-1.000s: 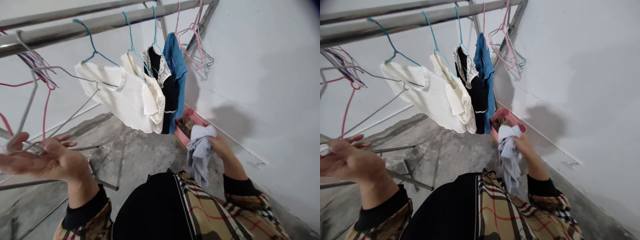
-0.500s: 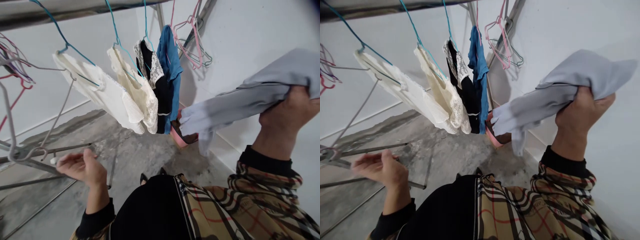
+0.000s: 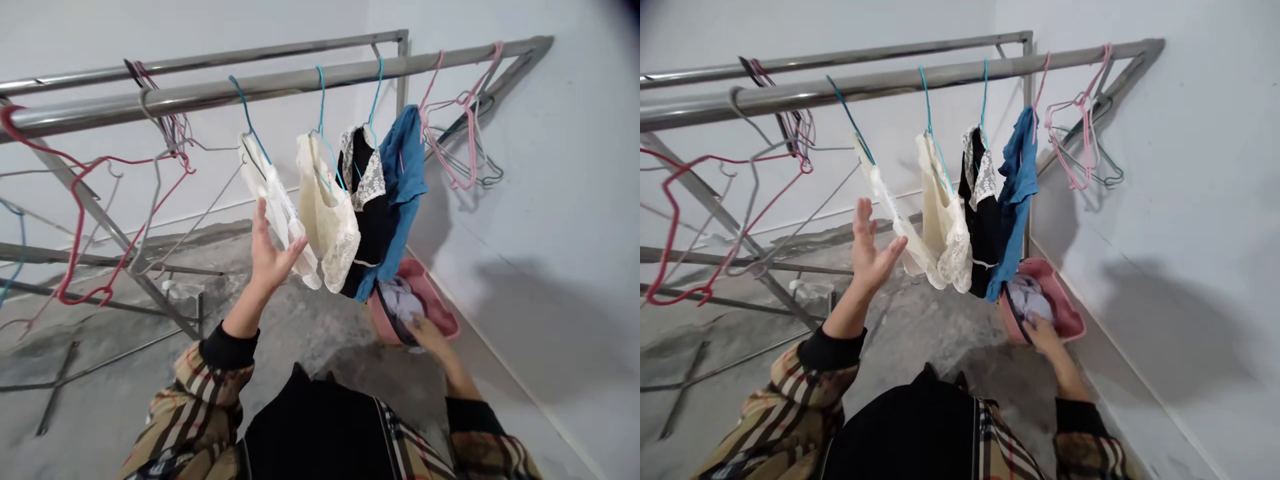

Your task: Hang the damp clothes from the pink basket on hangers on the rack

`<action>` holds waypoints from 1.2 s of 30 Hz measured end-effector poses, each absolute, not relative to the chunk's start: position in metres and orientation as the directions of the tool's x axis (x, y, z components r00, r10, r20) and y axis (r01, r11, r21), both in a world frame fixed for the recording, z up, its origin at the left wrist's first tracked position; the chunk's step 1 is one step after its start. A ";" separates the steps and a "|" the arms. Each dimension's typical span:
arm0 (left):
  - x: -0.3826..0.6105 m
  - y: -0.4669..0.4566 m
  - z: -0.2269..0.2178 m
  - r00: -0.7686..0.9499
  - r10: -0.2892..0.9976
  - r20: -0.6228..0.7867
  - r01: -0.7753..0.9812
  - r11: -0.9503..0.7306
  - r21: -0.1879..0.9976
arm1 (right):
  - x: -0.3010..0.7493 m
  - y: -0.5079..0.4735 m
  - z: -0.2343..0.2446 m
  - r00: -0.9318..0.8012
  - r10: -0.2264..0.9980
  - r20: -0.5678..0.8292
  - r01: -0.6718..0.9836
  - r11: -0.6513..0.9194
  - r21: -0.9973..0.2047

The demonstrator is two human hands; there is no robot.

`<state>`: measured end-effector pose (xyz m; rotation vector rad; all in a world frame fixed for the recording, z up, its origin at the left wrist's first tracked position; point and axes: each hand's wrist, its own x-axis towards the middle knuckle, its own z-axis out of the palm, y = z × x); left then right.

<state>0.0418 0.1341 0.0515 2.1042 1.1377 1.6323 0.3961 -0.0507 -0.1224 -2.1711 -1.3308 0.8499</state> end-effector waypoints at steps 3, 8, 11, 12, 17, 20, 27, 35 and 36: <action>0.046 0.169 0.070 0.087 0.707 0.702 0.420 -0.665 0.618 | 0.360 -0.050 -0.148 0.220 0.905 -0.363 0.580 -0.421 -0.697; 0.052 0.183 0.087 0.131 0.770 0.625 0.370 -0.623 0.690 | 0.316 -0.046 -0.144 0.044 0.899 -0.435 0.506 -0.395 -0.767; 0.049 0.169 0.086 0.134 0.873 0.470 0.379 -0.483 0.789 | 0.301 -0.037 -0.115 -0.102 0.901 -0.423 0.505 -0.319 -0.802; 0.047 0.164 0.085 0.137 0.892 0.432 0.386 -0.449 0.806 | 0.296 -0.033 -0.102 -0.140 0.902 -0.409 0.493 -0.295 -0.819; 0.034 0.146 0.075 0.093 0.765 0.638 0.575 -0.564 0.593 | 0.258 -0.004 -0.033 -0.226 0.941 -0.251 0.374 -0.154 -0.915; 0.025 0.140 0.068 0.078 0.608 0.790 0.679 -0.613 0.404 | 0.231 0.020 0.005 -0.246 0.967 -0.062 0.214 -0.008 -0.977; 0.006 0.130 0.068 0.225 0.458 0.860 0.723 -0.670 0.167 | 0.165 0.075 0.076 -0.146 0.965 0.217 -0.105 0.203 -0.974; 0.001 0.121 0.057 0.430 0.381 0.819 0.687 -0.726 -0.023 | 0.133 0.097 0.092 -0.088 0.965 0.245 -0.052 0.242 -0.969; 0.000 0.120 0.055 0.443 0.395 0.805 0.688 -0.726 -0.023 | 0.134 0.098 0.091 -0.092 0.965 0.245 -0.032 0.243 -0.969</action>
